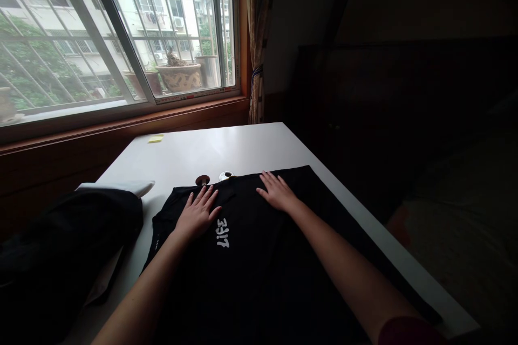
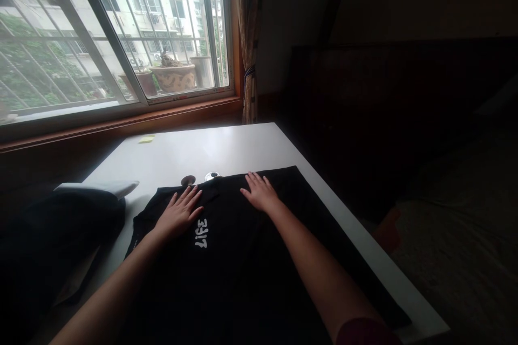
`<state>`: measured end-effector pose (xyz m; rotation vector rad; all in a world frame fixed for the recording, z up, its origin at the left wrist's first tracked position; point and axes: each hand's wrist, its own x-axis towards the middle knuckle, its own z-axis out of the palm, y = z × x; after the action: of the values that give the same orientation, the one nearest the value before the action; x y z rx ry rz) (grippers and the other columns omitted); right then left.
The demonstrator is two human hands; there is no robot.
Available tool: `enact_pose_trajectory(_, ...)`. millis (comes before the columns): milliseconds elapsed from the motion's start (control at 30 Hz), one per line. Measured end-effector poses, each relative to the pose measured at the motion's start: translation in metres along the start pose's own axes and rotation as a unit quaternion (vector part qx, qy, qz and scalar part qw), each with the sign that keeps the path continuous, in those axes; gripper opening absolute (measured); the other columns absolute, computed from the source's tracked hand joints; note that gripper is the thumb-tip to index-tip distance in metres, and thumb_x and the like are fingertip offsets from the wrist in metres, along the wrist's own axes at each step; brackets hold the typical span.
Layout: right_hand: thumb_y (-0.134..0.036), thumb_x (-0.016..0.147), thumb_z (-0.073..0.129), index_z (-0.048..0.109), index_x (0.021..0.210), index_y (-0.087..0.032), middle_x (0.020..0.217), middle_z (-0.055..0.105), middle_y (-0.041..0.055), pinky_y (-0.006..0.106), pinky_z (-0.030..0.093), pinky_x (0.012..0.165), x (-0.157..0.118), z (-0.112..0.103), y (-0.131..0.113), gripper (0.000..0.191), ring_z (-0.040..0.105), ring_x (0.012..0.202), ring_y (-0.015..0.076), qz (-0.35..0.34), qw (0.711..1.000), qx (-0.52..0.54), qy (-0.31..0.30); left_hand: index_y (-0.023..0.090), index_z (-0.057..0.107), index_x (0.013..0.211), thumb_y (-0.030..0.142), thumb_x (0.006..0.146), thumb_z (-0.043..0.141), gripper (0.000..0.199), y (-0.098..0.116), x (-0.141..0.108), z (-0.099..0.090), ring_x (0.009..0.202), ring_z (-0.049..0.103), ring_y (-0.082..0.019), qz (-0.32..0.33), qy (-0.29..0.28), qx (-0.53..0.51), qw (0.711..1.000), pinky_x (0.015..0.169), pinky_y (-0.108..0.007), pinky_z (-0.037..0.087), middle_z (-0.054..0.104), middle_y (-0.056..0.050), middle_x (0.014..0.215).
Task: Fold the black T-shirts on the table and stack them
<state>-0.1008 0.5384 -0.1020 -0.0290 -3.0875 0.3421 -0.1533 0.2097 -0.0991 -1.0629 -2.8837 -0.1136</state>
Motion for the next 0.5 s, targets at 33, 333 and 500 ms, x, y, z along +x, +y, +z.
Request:
enact_pose_trajectory(33, -0.065, 0.102, 0.024, 0.024, 0.162, -0.020, 0.170, 0.015, 0.0065, 0.050, 0.011, 0.126, 0.000, -0.003, 0.013, 0.075, 0.014, 0.157, 0.0248, 0.016, 1.000, -0.004, -0.002, 0.029, 0.027, 0.160, 0.059, 0.104, 0.029, 0.064, 0.000, 0.000, 0.000, 0.157, 0.011, -0.026, 0.000, -0.002, 0.000, 1.000, 0.126, -0.056, 0.012, 0.016, -0.001, 0.168)
enact_pose_trajectory(333, -0.061, 0.103, 0.021, 0.025, 0.161, -0.017, 0.171, 0.011, 0.0049, 0.046, 0.011, 0.127, -0.001, -0.007, 0.073, 0.073, 0.010, 0.157, 0.0212, 0.091, 0.995, -0.033, 0.015, 0.028, 0.027, 0.160, 0.058, 0.104, 0.030, 0.064, 0.003, 0.000, -0.006, 0.157, 0.010, -0.026, -0.007, -0.018, 0.010, 1.000, 0.126, -0.057, 0.012, 0.015, -0.001, 0.168)
enact_pose_trajectory(500, -0.060, 0.103, 0.022, 0.027, 0.161, -0.018, 0.170, 0.019, 0.0067, 0.048, 0.015, 0.126, -0.005, -0.012, 0.099, 0.072, 0.015, 0.156, 0.0229, 0.123, 0.991, -0.040, 0.024, 0.028, 0.026, 0.161, 0.057, 0.105, 0.030, 0.063, 0.004, -0.001, -0.007, 0.157, 0.010, -0.024, -0.008, -0.018, 0.023, 1.000, 0.126, -0.055, 0.013, 0.014, 0.000, 0.168)
